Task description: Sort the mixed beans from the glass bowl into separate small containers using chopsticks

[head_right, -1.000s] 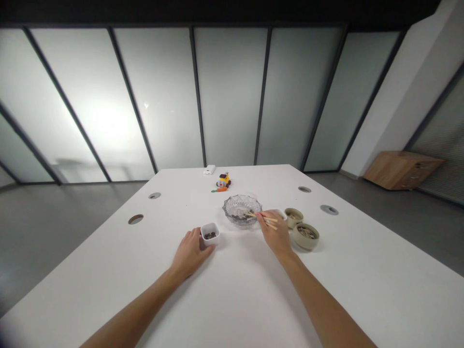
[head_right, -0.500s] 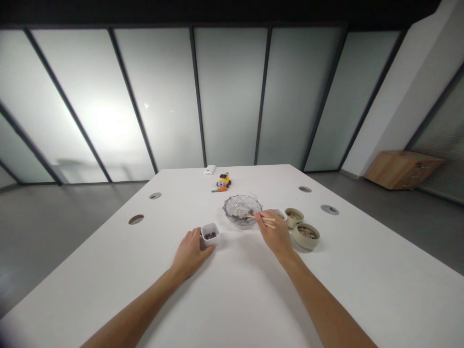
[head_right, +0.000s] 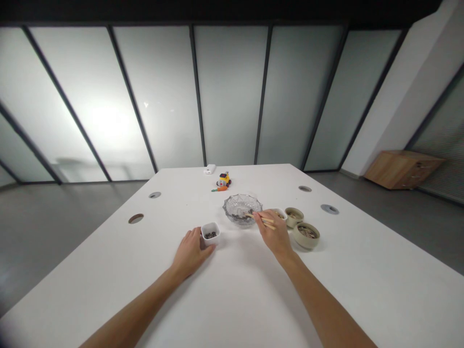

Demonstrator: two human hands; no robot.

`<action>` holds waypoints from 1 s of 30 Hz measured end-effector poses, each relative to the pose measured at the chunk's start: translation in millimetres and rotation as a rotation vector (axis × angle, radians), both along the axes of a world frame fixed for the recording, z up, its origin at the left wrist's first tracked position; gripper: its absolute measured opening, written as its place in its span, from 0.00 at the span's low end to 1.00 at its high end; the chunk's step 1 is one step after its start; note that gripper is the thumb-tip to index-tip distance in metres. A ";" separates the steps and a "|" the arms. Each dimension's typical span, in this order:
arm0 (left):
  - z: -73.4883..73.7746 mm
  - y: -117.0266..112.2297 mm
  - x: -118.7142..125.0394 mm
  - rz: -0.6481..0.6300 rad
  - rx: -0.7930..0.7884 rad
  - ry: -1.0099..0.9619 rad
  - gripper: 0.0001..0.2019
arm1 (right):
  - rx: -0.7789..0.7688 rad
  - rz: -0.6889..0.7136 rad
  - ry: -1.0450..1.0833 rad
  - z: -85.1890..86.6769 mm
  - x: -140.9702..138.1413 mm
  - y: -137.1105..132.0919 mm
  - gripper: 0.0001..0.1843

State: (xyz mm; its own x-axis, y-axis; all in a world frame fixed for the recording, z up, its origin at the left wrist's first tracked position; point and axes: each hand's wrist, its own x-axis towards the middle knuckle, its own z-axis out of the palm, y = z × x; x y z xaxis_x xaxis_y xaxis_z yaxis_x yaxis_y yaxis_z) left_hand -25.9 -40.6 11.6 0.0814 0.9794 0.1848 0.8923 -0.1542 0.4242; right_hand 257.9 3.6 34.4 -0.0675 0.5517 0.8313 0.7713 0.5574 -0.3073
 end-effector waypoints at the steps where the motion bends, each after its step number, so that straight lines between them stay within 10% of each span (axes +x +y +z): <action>1: 0.3 0.0 0.1 -0.002 -0.002 0.001 0.14 | 0.005 -0.001 0.000 0.2 0.1 0.0 0.21; 30: -1.2 1.2 0.8 -0.006 0.001 0.007 0.14 | -0.130 0.122 0.044 -12.2 -0.7 1.7 0.19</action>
State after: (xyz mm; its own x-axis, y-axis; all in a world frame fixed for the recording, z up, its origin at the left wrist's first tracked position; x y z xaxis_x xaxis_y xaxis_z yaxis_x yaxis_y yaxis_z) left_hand -25.1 -39.4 10.4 0.0889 0.9786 0.1854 0.8945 -0.1603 0.4174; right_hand 257.2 5.3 22.2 -0.1058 0.6448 0.7570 0.6846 0.5994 -0.4149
